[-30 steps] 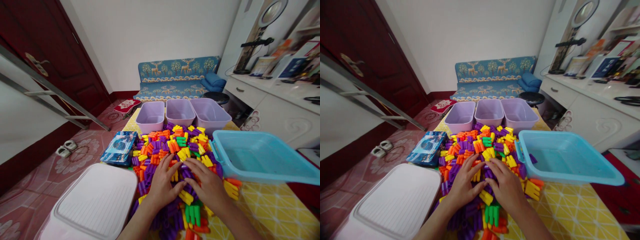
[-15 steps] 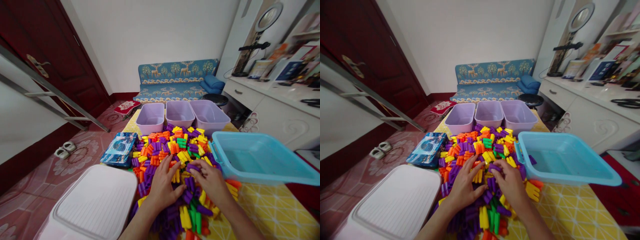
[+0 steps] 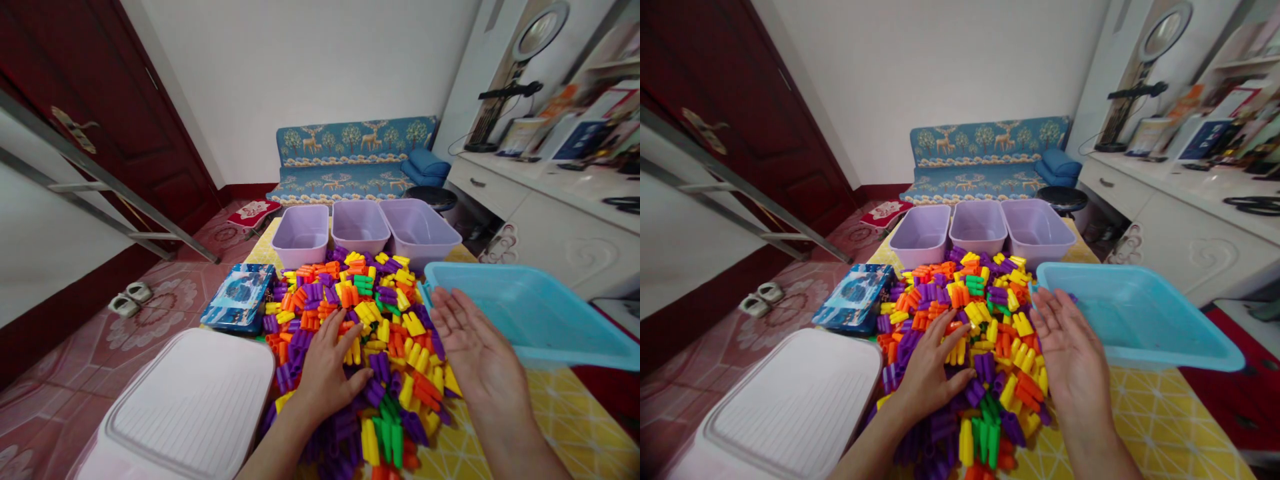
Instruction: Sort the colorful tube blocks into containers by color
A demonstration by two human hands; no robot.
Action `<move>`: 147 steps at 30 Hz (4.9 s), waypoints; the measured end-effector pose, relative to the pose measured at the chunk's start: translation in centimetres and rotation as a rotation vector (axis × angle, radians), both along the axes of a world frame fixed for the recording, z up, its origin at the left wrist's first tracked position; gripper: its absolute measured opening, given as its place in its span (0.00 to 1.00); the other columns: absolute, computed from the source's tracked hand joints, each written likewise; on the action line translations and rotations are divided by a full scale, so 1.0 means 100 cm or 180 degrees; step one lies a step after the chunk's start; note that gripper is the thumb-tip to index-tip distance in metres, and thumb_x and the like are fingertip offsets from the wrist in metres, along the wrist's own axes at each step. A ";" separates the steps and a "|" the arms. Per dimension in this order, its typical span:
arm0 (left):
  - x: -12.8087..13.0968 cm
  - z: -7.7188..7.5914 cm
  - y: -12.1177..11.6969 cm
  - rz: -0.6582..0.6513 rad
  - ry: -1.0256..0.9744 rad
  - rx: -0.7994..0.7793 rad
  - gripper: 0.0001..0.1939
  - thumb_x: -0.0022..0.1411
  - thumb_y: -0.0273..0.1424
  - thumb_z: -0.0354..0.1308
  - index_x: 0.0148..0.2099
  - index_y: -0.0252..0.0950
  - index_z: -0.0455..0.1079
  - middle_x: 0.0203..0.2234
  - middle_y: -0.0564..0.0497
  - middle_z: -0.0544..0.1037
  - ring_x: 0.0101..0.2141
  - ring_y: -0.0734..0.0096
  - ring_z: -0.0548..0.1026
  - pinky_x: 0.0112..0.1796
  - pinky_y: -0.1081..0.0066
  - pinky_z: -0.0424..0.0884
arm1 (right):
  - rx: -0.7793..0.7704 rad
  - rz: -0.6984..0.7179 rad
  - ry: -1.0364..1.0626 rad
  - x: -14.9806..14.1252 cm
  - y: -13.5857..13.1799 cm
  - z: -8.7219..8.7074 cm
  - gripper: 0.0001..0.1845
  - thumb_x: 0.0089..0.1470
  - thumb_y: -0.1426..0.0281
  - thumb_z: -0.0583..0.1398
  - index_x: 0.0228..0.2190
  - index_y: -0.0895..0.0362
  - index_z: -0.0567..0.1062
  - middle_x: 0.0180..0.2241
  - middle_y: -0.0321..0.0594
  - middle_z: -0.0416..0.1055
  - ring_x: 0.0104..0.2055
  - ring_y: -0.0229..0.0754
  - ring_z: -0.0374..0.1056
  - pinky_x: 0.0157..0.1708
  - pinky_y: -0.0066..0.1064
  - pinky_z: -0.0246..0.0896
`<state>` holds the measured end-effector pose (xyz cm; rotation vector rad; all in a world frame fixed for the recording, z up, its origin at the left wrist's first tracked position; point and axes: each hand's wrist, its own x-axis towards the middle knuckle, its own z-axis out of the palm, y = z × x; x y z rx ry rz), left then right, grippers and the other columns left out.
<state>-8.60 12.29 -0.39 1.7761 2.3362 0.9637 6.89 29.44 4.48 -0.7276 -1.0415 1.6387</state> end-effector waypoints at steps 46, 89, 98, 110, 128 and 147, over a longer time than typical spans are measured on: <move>-0.015 0.012 -0.003 0.0396 -0.0640 0.0499 0.11 0.65 0.28 0.52 0.47 0.38 0.74 0.41 0.47 0.79 0.43 0.66 0.76 0.45 0.68 0.73 | -0.0591 0.0219 0.0554 0.002 0.006 0.004 0.09 0.55 0.74 0.57 0.36 0.56 0.76 0.48 0.44 0.75 0.56 0.43 0.67 0.58 0.38 0.63; -0.032 0.026 0.020 0.0628 -0.0926 0.0968 0.15 0.63 0.30 0.57 0.51 0.38 0.72 0.45 0.46 0.79 0.46 0.63 0.76 0.48 0.64 0.71 | 0.3437 0.0708 -0.3055 -0.043 -0.021 -0.057 0.25 0.56 0.72 0.54 0.55 0.56 0.67 0.55 0.46 0.69 0.56 0.49 0.65 0.55 0.47 0.60; -0.037 0.014 0.015 0.0613 -0.1102 0.0807 0.21 0.61 0.28 0.56 0.57 0.39 0.68 0.51 0.45 0.75 0.53 0.61 0.71 0.55 0.59 0.66 | 0.3588 0.0761 -0.3105 -0.045 -0.016 -0.053 0.20 0.55 0.73 0.55 0.49 0.54 0.73 0.49 0.43 0.73 0.51 0.49 0.68 0.50 0.46 0.62; -0.026 0.011 0.009 0.0347 -0.0612 0.0818 0.19 0.59 0.23 0.57 0.52 0.41 0.71 0.49 0.46 0.74 0.51 0.62 0.70 0.54 0.56 0.67 | 0.3402 0.0168 -0.2241 -0.038 -0.029 -0.042 0.14 0.61 0.72 0.52 0.45 0.53 0.74 0.44 0.41 0.76 0.48 0.45 0.69 0.50 0.40 0.62; -0.024 0.009 0.009 0.0261 -0.0504 0.0695 0.15 0.61 0.25 0.56 0.50 0.40 0.73 0.43 0.48 0.79 0.51 0.61 0.70 0.52 0.57 0.68 | 0.2667 0.0736 -0.2560 -0.029 -0.029 -0.050 0.16 0.57 0.68 0.56 0.46 0.54 0.74 0.43 0.44 0.76 0.45 0.48 0.72 0.43 0.41 0.69; -0.005 0.024 0.017 -0.0257 0.0019 0.0320 0.25 0.59 0.32 0.61 0.59 0.46 0.65 0.57 0.47 0.68 0.59 0.57 0.63 0.60 0.47 0.56 | 0.3046 0.1208 -0.2465 -0.018 -0.030 -0.026 0.16 0.56 0.72 0.56 0.45 0.52 0.76 0.47 0.44 0.74 0.44 0.45 0.73 0.46 0.40 0.70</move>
